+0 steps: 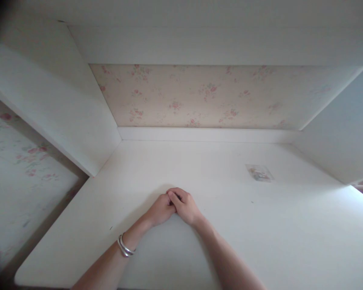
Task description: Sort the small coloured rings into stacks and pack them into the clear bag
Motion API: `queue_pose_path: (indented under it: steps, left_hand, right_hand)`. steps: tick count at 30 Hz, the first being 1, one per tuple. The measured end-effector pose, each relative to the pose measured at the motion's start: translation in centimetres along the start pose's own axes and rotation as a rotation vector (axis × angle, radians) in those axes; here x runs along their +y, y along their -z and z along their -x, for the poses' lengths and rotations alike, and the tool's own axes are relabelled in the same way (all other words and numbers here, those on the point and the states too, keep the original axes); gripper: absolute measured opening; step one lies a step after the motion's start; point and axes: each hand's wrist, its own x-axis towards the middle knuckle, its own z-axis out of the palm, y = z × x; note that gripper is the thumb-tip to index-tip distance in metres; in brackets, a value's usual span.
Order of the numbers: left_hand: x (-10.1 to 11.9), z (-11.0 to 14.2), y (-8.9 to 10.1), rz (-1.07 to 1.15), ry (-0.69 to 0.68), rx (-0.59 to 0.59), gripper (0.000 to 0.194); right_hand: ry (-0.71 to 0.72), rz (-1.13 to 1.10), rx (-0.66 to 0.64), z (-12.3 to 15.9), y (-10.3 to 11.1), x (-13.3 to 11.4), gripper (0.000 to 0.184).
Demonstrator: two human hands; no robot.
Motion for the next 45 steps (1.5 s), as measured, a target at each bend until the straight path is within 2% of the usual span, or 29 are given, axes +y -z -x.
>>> queue_pose_path:
  steps: [45]
  left_hand:
    - [-0.31,0.00,-0.01,-0.024,-0.027,0.000,0.040]
  right_hand:
    - [0.009,0.022,0.001,-0.03,-0.05,0.00,0.037]
